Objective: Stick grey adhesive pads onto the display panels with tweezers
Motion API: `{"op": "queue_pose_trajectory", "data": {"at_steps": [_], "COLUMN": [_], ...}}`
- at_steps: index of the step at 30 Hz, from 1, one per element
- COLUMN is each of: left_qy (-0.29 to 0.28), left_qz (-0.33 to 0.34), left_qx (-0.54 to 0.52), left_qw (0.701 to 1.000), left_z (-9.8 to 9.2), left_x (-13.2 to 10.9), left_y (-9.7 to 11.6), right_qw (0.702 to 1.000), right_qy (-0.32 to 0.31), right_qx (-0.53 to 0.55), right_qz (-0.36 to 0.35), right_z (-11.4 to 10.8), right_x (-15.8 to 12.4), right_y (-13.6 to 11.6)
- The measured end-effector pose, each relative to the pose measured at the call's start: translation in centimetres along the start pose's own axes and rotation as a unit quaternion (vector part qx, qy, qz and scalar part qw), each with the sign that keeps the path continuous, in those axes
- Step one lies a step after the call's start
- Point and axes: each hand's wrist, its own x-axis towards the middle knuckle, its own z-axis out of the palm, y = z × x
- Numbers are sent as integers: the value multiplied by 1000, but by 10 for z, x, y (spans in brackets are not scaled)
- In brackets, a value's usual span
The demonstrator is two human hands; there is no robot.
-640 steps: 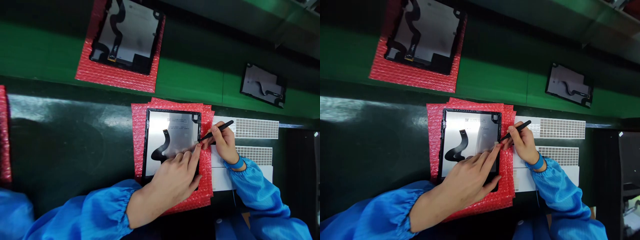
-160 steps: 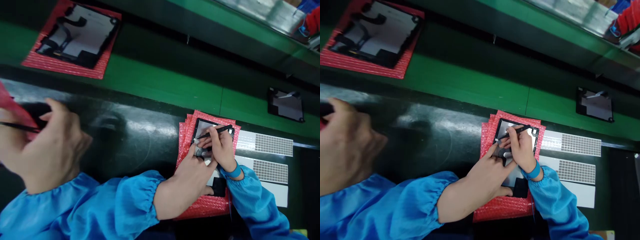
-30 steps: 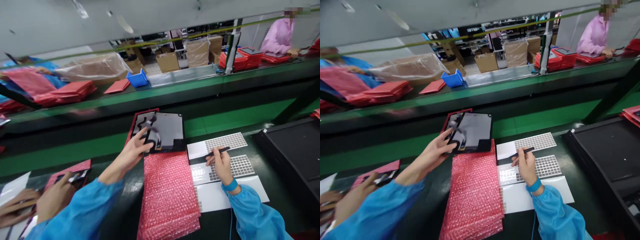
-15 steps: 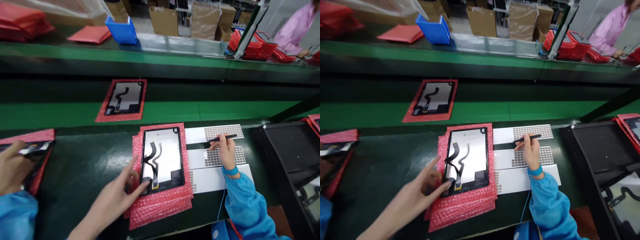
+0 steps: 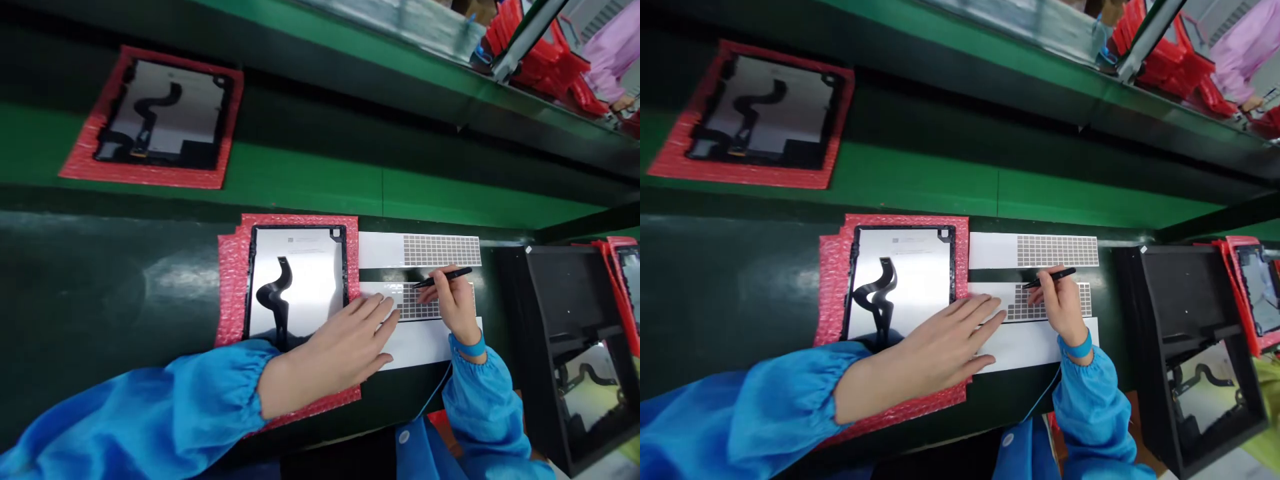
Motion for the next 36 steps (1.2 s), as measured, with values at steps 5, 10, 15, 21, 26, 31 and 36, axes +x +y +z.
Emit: {"op": "queue_pose_trajectory", "data": {"at_steps": [5,10,15,21,26,31,36], "left_qy": [-58,-68,-73,-85,-94,-61,40], "left_qz": [-36,-39,-38,-34,-32,-23,-8], "left_qx": [19,29,16,24,35,34,2], "left_qw": [997,997,996,996,994,997,999], "left_z": [24,30,27,27,28,20,-3], "left_x": [-1,-7,-7,-7,-5,-3,-17], "left_y": [9,11,10,9,9,7,2], "right_qw": [997,998,999,999,998,994,996], "right_qy": [-2,5,-21,-23,-15,9,2], "right_qx": [30,20,-23,-44,0,72,73], "right_qz": [69,65,33,21,58,81,53], "right_z": [12,16,14,14,15,13,28], "right_x": [-23,-34,-32,-31,-27,-20,-2], "right_y": [15,25,22,21,19,8,-16]}}
